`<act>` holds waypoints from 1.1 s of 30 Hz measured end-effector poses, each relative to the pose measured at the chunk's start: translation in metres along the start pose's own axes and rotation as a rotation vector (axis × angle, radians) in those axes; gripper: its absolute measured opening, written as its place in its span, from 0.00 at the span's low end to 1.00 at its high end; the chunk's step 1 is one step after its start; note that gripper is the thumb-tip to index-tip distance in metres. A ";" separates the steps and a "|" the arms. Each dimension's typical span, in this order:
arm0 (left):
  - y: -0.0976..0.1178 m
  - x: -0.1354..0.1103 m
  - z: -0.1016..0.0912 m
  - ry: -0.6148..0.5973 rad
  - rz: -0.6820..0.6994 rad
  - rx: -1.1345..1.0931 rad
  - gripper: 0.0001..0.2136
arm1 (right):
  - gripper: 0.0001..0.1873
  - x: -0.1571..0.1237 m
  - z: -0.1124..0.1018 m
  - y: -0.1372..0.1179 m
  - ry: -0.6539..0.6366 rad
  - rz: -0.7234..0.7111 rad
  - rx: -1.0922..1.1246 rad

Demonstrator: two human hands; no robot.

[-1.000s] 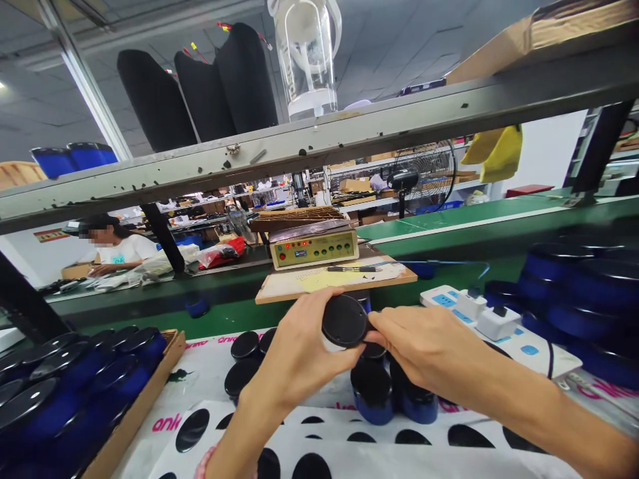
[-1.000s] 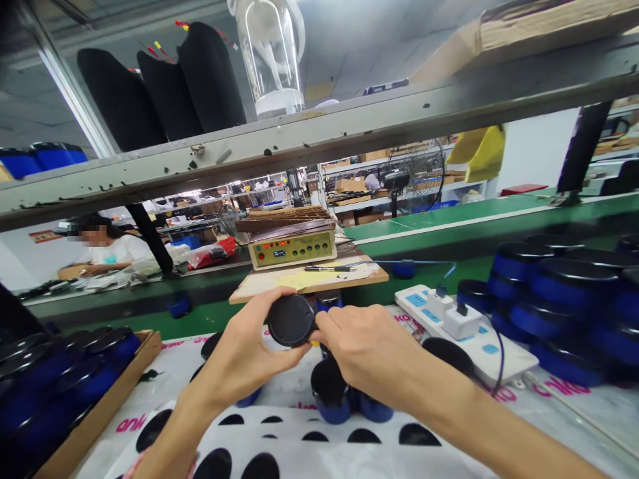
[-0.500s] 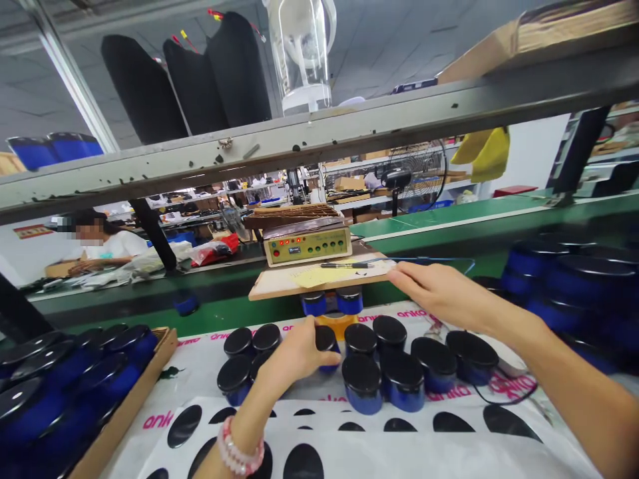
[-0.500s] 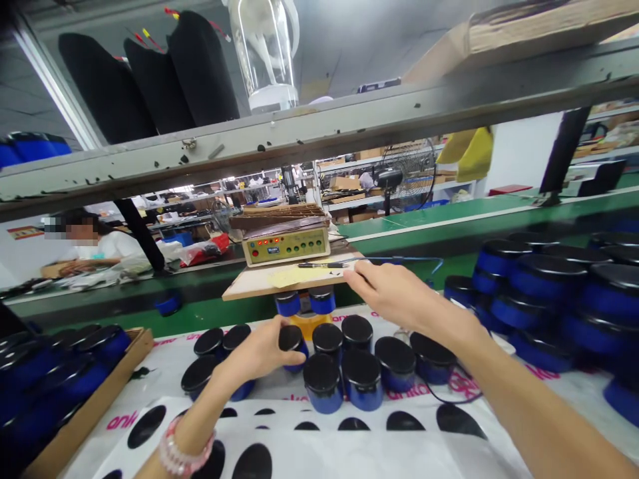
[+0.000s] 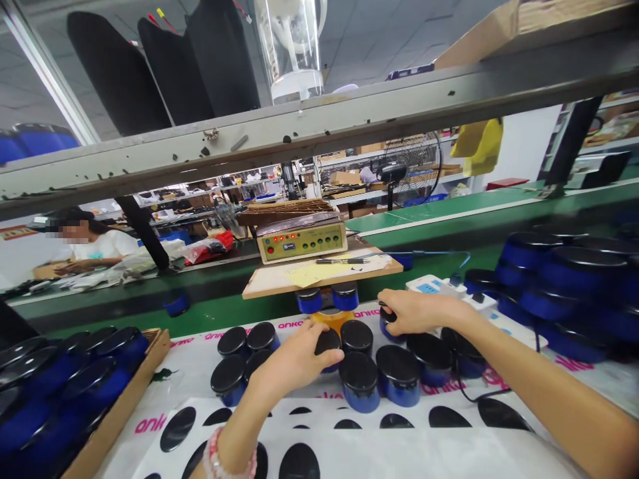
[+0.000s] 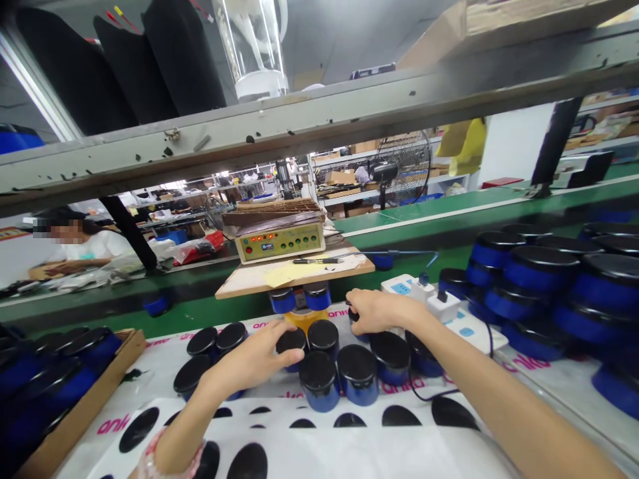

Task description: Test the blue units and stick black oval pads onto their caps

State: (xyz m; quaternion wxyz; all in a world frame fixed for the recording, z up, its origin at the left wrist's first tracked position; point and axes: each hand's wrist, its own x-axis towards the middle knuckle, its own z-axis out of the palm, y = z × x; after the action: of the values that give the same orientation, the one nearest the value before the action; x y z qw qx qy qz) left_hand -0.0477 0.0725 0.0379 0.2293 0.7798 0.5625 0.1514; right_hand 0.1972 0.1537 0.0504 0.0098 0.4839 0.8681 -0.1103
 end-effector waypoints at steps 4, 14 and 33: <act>0.002 -0.004 -0.004 -0.002 0.006 0.035 0.15 | 0.06 -0.004 -0.003 -0.002 0.027 0.012 -0.054; 0.024 -0.003 0.025 0.109 0.230 0.167 0.34 | 0.05 -0.042 -0.011 -0.056 0.056 -0.230 0.101; 0.057 -0.034 -0.019 0.321 0.107 -0.116 0.17 | 0.08 -0.044 -0.008 -0.102 0.385 -0.253 0.479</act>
State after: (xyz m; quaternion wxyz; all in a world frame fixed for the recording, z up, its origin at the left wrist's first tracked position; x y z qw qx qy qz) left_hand -0.0222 0.0294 0.0847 0.1729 0.7598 0.5400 0.3181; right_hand 0.1353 0.0660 0.0823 -0.2824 0.3728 0.8565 -0.2181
